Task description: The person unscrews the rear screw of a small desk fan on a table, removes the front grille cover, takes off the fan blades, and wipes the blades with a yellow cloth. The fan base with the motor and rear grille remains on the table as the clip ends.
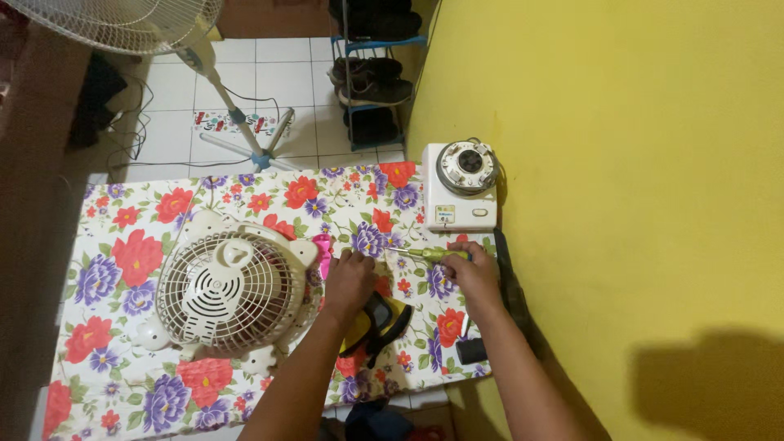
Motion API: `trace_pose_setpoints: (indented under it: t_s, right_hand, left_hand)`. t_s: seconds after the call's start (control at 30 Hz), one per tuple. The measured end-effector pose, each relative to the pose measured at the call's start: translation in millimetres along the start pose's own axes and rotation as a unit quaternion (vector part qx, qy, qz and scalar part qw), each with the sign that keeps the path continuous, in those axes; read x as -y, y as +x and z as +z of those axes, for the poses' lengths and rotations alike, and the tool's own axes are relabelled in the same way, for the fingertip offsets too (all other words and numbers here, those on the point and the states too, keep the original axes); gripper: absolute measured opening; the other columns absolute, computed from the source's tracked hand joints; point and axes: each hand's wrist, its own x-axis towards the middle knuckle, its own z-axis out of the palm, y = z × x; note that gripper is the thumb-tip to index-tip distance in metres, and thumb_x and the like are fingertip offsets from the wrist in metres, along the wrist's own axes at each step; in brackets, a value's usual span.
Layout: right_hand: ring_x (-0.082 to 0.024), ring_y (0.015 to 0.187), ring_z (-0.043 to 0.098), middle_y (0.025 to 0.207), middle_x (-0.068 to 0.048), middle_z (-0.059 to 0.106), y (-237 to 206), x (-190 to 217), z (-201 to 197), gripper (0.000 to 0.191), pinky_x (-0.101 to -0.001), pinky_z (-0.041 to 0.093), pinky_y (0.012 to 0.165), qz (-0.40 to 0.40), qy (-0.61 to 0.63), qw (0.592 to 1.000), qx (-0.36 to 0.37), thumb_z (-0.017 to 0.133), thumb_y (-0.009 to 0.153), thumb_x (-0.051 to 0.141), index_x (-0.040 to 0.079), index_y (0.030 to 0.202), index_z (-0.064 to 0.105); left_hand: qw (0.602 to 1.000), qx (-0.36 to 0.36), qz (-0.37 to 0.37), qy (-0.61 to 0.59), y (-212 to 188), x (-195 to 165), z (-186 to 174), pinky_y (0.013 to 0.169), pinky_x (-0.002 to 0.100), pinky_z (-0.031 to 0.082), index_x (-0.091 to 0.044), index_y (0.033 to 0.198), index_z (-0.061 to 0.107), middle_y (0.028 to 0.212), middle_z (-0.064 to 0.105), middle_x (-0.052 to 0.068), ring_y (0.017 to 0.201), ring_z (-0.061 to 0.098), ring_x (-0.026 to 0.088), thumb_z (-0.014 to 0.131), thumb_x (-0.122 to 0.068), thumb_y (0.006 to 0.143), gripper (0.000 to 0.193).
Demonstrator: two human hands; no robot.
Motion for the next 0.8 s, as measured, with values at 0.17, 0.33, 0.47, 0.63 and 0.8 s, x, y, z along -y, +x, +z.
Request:
trace_pose_setpoints:
  t_s: [0.17, 0.33, 0.47, 0.63, 0.8]
  right_hand:
    - [-0.011, 0.067, 0.059, 0.081, -0.003, 0.064, 1, -21, 16, 0.029, -0.0283, 0.052, 0.064, 0.055, 0.064, 0.996, -0.005, 0.072, 0.086, 0.009, 0.004, 0.113, 0.064]
    - [-0.014, 0.073, 0.060, 0.085, -0.003, 0.065, 9, -54, 40, 0.035, -0.0307, 0.054, 0.071, 0.141, 0.106, 0.984, 0.016, 0.077, 0.082, 0.007, 0.007, 0.114, 0.062]
    - [-0.021, 0.082, 0.065, 0.093, -0.006, 0.069, -1, -74, 57, 0.038, -0.0345, 0.054, 0.074, -0.023, -0.110, 0.992, -0.058, 0.084, 0.073, 0.007, 0.006, 0.108, 0.067]
    - [-0.032, 0.096, 0.070, 0.101, -0.012, 0.073, -9, -69, 68, 0.037, -0.0419, 0.054, 0.087, -0.223, -0.362, 0.901, -0.087, 0.086, 0.070, 0.016, 0.006, 0.102, 0.070]
    - [-0.037, 0.116, 0.056, 0.114, -0.013, 0.064, -26, -55, 83, 0.043, -0.0509, 0.042, 0.100, -0.201, -0.476, 0.849, -0.113, 0.085, 0.070, 0.022, 0.011, 0.108, 0.068]
  left_hand:
    - [0.993, -0.094, 0.007, -0.068, -3, 2, -16, 0.088, 0.051, 0.049, -0.008, 0.090, 0.071, 0.093, 0.068, 0.012, 0.098, 0.061, 0.034, 0.073, -0.018, 0.078, 0.016]
    - [0.980, -0.152, -0.077, -0.106, -12, 16, -48, 0.080, 0.051, 0.050, -0.005, 0.095, 0.072, 0.094, 0.068, 0.016, 0.092, 0.062, 0.038, 0.076, -0.016, 0.081, 0.018]
    - [0.975, -0.177, -0.078, -0.109, -26, 24, -76, 0.080, 0.050, 0.050, -0.004, 0.098, 0.071, 0.097, 0.067, 0.016, 0.095, 0.062, 0.038, 0.075, -0.012, 0.083, 0.018]
    - [0.958, -0.195, -0.084, -0.192, -36, 26, -108, 0.083, 0.047, 0.051, -0.002, 0.104, 0.069, 0.104, 0.065, 0.016, 0.101, 0.063, 0.037, 0.072, -0.011, 0.088, 0.019]
    - [0.950, -0.233, -0.069, -0.194, -42, 32, -145, 0.090, 0.045, 0.051, -0.001, 0.108, 0.068, 0.110, 0.064, 0.016, 0.107, 0.062, 0.037, 0.071, -0.010, 0.090, 0.020]
